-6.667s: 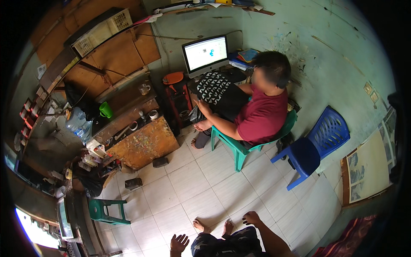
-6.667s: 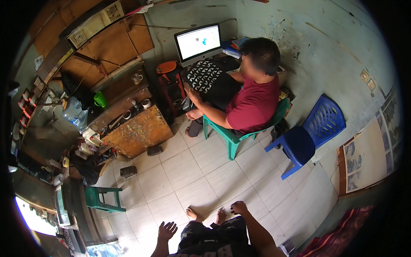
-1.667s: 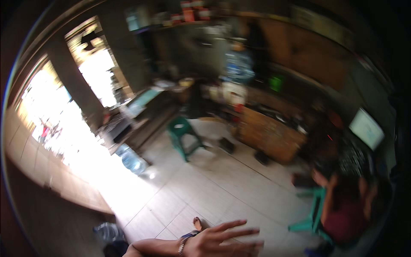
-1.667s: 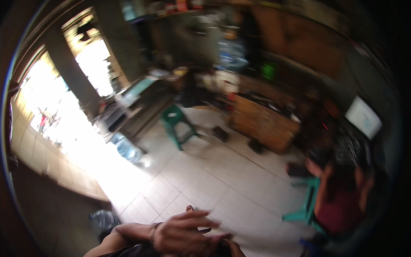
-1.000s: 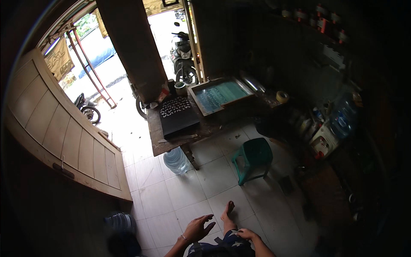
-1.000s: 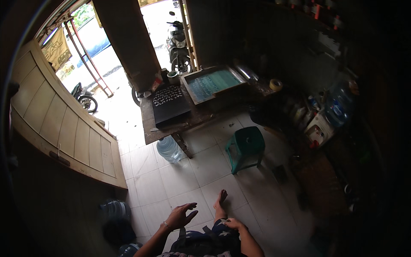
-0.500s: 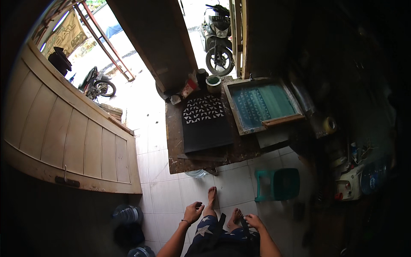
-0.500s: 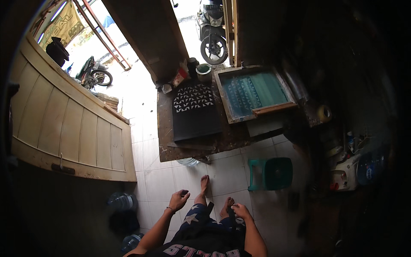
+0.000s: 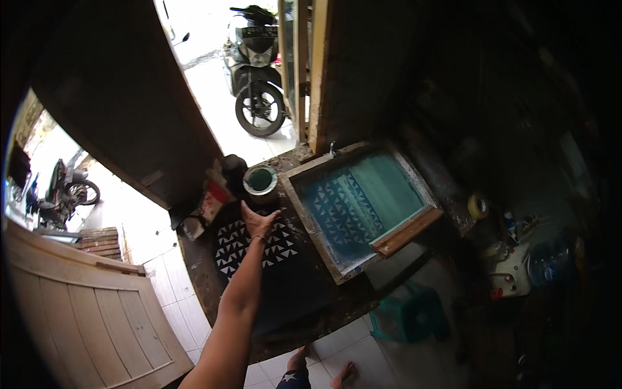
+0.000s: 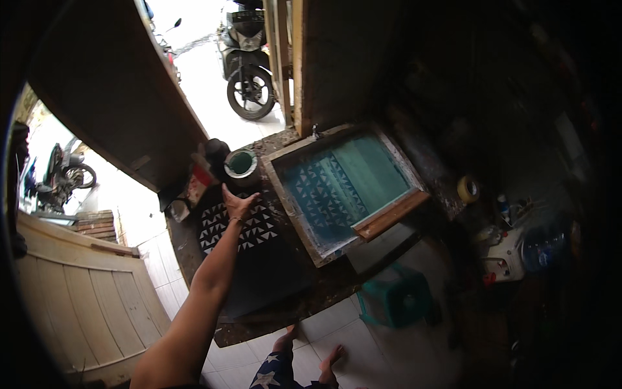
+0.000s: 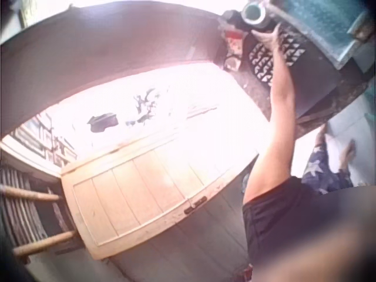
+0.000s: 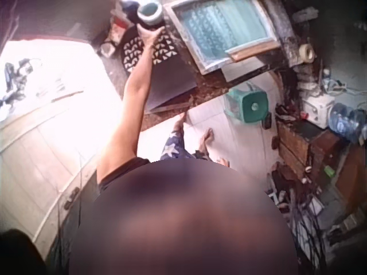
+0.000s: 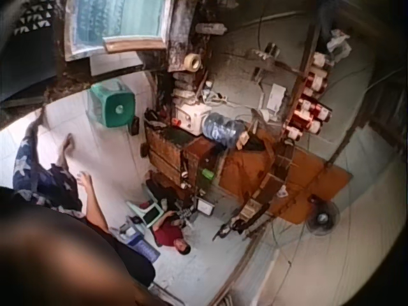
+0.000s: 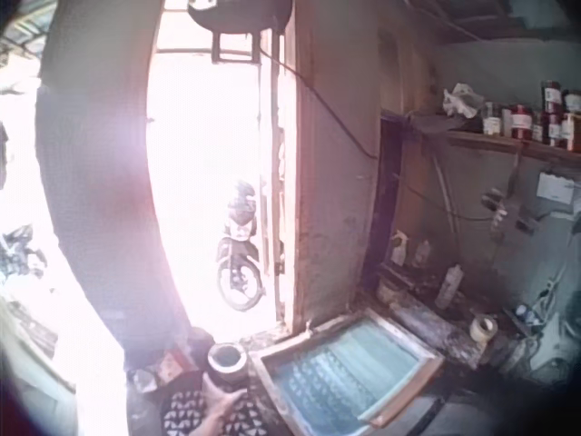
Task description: The person retrieves a blue paint can from a cabinet and sits on the floor. They use a spoon to scoop blue paint into a white container and stir the mixture repeatedly.
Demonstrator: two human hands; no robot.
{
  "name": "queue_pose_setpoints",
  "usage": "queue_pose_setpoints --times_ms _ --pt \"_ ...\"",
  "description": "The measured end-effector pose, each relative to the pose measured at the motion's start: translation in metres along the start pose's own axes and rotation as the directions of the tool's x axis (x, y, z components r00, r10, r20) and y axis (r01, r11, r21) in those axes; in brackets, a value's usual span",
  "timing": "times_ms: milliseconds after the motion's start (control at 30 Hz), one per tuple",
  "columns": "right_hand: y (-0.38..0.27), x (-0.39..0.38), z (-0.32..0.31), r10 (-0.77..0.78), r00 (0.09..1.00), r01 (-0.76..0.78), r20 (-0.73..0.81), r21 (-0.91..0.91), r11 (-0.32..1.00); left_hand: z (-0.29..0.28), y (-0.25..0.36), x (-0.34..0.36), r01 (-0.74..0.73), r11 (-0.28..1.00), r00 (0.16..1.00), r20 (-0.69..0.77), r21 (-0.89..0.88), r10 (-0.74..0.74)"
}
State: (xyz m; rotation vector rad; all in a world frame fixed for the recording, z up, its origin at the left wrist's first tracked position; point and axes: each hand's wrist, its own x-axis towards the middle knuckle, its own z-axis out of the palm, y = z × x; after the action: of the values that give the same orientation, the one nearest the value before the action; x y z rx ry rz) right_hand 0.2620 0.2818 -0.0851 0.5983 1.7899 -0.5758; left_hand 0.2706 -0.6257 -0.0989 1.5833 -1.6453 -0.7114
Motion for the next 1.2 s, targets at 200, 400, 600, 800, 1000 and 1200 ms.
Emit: queue_pose_setpoints --times_ms 200,400,600,800,1000,1200 --pt "0.007 -0.069 0.013 0.108 0.983 -0.092 -0.148 0.109 0.990 0.062 -0.018 0.085 -0.131 0.990 0.990 0.035 -0.060 0.133" --pt "-0.028 -0.122 0.019 0.054 0.975 -0.037 -0.214 0.085 0.996 0.122 0.024 0.097 -0.234 0.972 0.962 0.137 -0.023 0.235" --pt "-0.037 -0.131 0.020 0.064 0.976 -0.034 -0.207 0.147 0.989 0.135 0.086 0.046 -0.320 0.938 0.921 0.187 -0.133 0.341" --pt "-0.007 -0.113 0.016 0.030 0.984 0.008 -0.174 0.212 0.977 0.095 0.206 -0.095 -0.398 0.832 0.827 0.241 -0.387 0.508" --pt "0.035 -0.067 0.027 -0.235 0.954 0.255 -0.188 0.089 0.963 0.028 0.332 -0.310 -0.363 0.669 0.640 0.349 -0.648 0.685" --pt "0.097 -0.023 0.001 -0.250 0.949 0.301 -0.191 0.318 0.899 -0.045 0.387 -0.539 -0.187 0.592 0.404 0.488 -0.784 0.774"
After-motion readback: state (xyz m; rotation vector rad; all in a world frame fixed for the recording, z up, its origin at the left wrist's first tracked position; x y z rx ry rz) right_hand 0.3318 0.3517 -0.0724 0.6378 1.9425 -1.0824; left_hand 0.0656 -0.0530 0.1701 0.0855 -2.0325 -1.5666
